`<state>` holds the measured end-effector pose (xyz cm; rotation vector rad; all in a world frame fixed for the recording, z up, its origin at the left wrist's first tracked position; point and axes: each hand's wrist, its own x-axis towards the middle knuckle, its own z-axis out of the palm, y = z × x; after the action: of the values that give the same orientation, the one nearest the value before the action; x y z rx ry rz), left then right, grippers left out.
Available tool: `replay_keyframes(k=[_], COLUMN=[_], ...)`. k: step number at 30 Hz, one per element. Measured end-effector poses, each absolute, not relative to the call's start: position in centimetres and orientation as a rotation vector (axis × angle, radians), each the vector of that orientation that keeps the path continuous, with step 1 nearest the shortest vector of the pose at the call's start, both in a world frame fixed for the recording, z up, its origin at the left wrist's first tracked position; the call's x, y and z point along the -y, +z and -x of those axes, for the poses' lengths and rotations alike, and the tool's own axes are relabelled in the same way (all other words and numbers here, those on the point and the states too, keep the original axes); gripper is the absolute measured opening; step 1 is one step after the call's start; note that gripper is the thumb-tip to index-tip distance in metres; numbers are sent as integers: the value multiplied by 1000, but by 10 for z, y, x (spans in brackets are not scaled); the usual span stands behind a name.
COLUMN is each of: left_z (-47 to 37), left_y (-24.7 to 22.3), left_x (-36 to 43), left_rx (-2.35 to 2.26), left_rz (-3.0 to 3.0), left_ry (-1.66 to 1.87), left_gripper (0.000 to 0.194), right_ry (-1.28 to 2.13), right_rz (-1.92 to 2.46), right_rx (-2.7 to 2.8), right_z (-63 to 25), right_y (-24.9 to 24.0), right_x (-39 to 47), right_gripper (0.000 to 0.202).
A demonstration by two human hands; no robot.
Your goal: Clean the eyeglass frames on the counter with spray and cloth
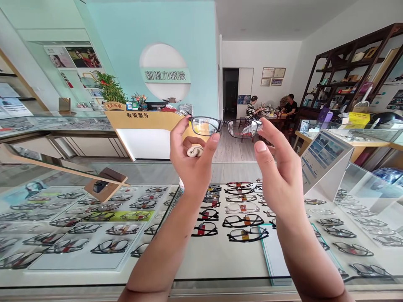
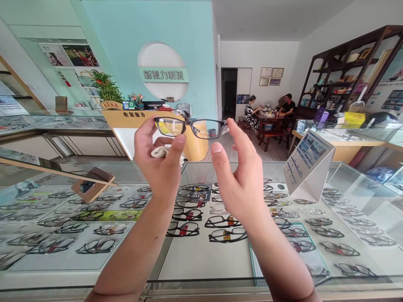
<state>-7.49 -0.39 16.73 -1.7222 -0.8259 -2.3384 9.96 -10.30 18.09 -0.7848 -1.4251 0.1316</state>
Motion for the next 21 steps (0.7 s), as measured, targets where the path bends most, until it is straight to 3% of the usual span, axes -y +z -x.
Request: replay_keyframes(k=[21], left_z=[75], left_y=[166], left_x=[3], left_rx=[863], left_rz=[1759], left_ry=[-2356], left_gripper=[76], right_ry=[87], right_rz=[783], right_rx=[1446], right_z=[-100], right_y=[183], right_x=[105], right_gripper=[53])
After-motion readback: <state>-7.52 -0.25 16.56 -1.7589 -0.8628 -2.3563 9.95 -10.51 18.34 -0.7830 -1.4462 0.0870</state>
